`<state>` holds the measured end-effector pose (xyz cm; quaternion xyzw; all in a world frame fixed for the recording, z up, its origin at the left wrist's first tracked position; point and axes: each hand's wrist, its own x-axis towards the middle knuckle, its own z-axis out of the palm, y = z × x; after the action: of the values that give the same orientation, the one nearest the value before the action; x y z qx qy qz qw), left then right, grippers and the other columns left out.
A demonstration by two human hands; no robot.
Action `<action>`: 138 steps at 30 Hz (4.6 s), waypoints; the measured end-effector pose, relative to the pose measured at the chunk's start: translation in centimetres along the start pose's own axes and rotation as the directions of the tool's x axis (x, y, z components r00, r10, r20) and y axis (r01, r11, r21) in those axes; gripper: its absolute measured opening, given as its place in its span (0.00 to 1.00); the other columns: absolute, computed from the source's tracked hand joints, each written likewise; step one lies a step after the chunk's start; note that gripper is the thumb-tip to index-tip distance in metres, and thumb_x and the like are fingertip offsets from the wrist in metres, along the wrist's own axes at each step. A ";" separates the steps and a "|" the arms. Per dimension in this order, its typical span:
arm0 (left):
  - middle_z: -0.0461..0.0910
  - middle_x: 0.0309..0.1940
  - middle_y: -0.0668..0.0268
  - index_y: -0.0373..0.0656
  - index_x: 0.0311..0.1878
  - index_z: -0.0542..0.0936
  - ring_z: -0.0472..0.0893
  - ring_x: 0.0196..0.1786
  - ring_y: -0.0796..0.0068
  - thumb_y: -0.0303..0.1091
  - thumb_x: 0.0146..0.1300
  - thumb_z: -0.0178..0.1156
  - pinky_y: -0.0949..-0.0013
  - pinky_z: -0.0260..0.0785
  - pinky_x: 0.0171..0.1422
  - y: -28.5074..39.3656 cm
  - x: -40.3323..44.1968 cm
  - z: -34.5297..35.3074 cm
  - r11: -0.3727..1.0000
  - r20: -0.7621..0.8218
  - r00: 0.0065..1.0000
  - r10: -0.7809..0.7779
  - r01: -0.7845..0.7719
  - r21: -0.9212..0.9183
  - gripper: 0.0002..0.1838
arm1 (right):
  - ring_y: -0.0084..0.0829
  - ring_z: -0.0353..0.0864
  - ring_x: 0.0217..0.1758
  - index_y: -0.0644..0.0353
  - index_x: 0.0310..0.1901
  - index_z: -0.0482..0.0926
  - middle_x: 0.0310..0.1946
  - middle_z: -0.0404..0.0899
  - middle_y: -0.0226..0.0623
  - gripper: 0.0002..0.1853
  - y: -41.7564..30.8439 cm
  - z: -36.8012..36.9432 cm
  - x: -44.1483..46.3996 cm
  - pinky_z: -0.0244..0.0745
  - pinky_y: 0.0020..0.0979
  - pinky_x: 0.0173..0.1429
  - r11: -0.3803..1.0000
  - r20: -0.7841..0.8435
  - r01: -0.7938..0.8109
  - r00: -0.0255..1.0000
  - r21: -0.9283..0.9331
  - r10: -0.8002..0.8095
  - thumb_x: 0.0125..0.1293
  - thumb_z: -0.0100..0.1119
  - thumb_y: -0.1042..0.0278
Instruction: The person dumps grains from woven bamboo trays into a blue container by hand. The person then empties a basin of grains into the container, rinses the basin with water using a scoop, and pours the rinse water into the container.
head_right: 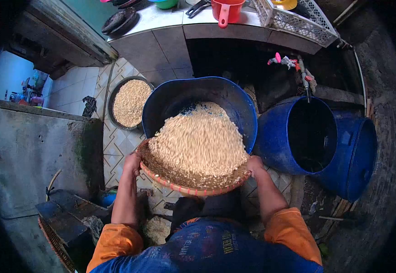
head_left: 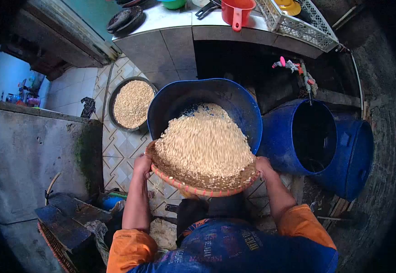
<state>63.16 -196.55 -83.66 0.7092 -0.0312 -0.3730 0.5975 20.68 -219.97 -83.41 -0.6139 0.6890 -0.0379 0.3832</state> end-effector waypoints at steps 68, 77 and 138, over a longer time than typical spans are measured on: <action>0.77 0.48 0.67 0.48 0.65 0.67 0.78 0.47 0.73 0.31 0.58 0.55 0.65 0.74 0.47 0.6 -17.1 0.0 0.986 0.040 0.997 0.060 -0.053 -0.159 0.29 | 0.45 0.73 0.63 0.57 0.65 0.69 0.58 0.74 0.51 0.28 -7.9 -15.2 -3.9 0.66 0.36 0.66 0.853 -0.013 0.406 0.901 -0.329 -0.433 0.60 0.49 0.66; 0.68 0.56 0.63 0.67 0.74 0.38 0.75 0.47 0.70 0.21 0.52 0.54 0.59 0.76 0.43 -7.3 -21.4 3.1 0.915 0.167 0.971 0.172 -0.094 -0.393 0.52 | 0.37 0.75 0.61 0.62 0.66 0.67 0.59 0.75 0.48 0.26 0.9 -11.2 5.9 0.67 0.32 0.63 0.747 -0.144 0.665 0.738 -0.008 -0.659 0.67 0.50 0.66; 0.62 0.65 0.55 0.52 0.70 0.60 0.75 0.52 0.58 0.63 0.66 0.48 0.59 0.71 0.53 -11.6 -13.5 14.2 0.961 0.322 0.928 -0.190 0.242 -0.131 0.35 | 0.23 0.73 0.37 0.67 0.42 0.78 0.34 0.79 0.33 0.23 2.8 -11.0 0.9 0.69 0.28 0.45 0.382 -0.489 0.662 0.742 0.645 -0.459 0.72 0.51 0.49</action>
<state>40.73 -198.39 -87.25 0.5888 -0.0133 -0.5432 0.5984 12.13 -224.68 -77.53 -0.5671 0.3860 -0.5352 0.4929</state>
